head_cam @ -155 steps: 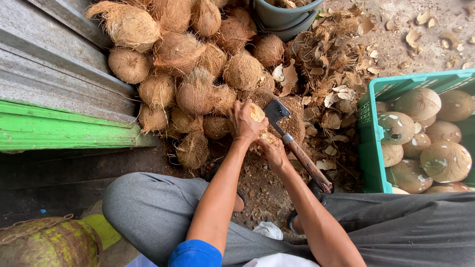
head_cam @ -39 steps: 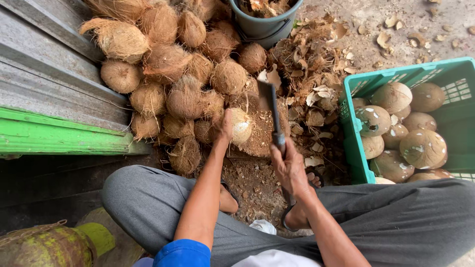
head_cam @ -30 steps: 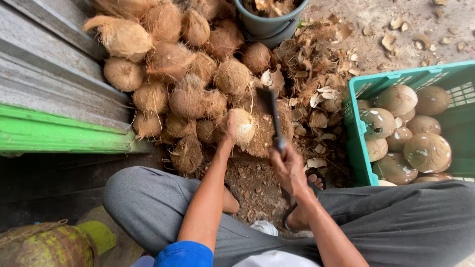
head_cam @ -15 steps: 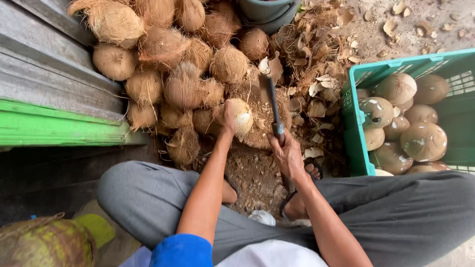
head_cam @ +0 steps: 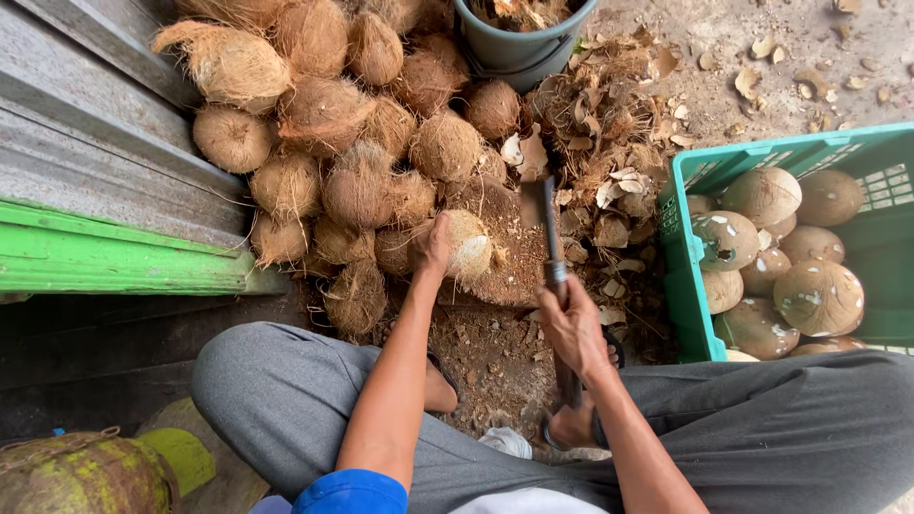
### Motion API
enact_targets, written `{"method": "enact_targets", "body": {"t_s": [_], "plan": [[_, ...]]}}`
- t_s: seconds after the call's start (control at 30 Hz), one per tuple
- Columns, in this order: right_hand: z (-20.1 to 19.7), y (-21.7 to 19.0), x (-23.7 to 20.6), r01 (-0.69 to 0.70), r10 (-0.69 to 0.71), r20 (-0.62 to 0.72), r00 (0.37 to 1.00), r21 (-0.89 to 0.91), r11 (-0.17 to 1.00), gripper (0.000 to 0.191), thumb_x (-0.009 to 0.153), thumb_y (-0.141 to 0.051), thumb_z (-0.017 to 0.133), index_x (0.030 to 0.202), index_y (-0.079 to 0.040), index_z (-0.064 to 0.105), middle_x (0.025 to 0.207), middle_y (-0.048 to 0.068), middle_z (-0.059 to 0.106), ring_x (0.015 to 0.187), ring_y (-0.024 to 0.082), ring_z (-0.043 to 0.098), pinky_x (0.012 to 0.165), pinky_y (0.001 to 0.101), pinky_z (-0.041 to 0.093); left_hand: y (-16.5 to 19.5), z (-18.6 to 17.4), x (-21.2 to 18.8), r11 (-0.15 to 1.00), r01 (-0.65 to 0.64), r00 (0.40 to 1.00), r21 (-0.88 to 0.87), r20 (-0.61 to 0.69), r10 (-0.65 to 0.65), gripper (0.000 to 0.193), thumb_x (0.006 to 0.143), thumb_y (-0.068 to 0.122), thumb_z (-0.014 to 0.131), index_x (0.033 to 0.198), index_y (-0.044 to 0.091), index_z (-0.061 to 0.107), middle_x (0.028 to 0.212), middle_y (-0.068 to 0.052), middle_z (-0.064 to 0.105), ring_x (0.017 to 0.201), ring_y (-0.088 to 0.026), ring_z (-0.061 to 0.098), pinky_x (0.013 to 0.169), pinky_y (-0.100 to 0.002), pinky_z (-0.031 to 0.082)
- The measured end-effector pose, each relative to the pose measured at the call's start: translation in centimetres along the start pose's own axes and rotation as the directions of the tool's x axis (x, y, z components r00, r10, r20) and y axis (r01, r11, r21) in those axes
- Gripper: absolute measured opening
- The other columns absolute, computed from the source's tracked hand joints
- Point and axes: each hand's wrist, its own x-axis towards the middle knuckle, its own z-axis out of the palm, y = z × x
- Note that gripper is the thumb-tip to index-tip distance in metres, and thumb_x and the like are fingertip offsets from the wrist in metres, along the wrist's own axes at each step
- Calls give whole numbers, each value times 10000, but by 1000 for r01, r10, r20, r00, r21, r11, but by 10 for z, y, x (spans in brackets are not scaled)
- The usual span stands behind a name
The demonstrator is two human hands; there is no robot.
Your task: The person sits on the ground and husks coconuts, holding each coconut against a wooden block and repeatedly striking it with a machete to chop off the fibrous husk. Husked coconuts are placed into a green plastic crate beside them.
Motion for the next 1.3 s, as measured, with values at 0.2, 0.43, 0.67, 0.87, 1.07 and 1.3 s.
{"method": "enact_targets", "body": {"t_s": [0.2,0.43,0.67,0.87,1.07,1.3], "plan": [[2,-29,-15,227,-224,-42,974,250,941,93,1038,-172,546,1078,-107,493,720,-28,498,519,71,449,435,264,405,1,16,0,998,-13,995,-68,-95,7,464,922,647,408,750,225,494,618,36,459,518,-142,415,451,-341,312],[24,-10,-11,-39,47,92,995,-81,996,112,1029,-221,607,998,-114,595,654,-58,473,500,50,441,400,242,371,4,18,-2,997,45,998,-55,-41,-48,455,901,638,408,665,248,409,576,52,418,458,-116,353,414,-314,252],[20,-8,-12,376,-364,-97,926,293,879,147,1081,-190,567,978,-87,553,614,-66,483,468,43,438,361,226,365,1,35,5,922,-226,967,-314,-188,173,529,942,595,531,680,181,334,599,29,364,496,-122,375,425,-308,329],[33,4,1,-6,29,100,995,-230,973,297,1105,-247,624,888,-57,552,635,-38,462,500,42,391,423,245,359,9,31,-8,877,-231,965,-421,-211,153,445,906,589,549,717,207,419,642,16,453,540,-130,449,476,-320,389],[29,13,2,360,-364,-41,931,282,889,254,1104,-206,608,889,-83,552,634,-26,482,507,72,417,419,267,326,8,28,-6,943,-106,989,-314,-134,66,394,927,515,584,775,179,445,676,-15,480,544,-139,460,493,-339,423],[38,7,6,13,-12,97,995,-8,1000,244,1033,-266,609,859,-101,566,619,-26,507,453,70,455,373,268,417,17,40,4,757,-171,985,-631,-129,115,375,945,439,644,896,100,492,717,-66,525,539,-148,475,468,-343,431]]}}
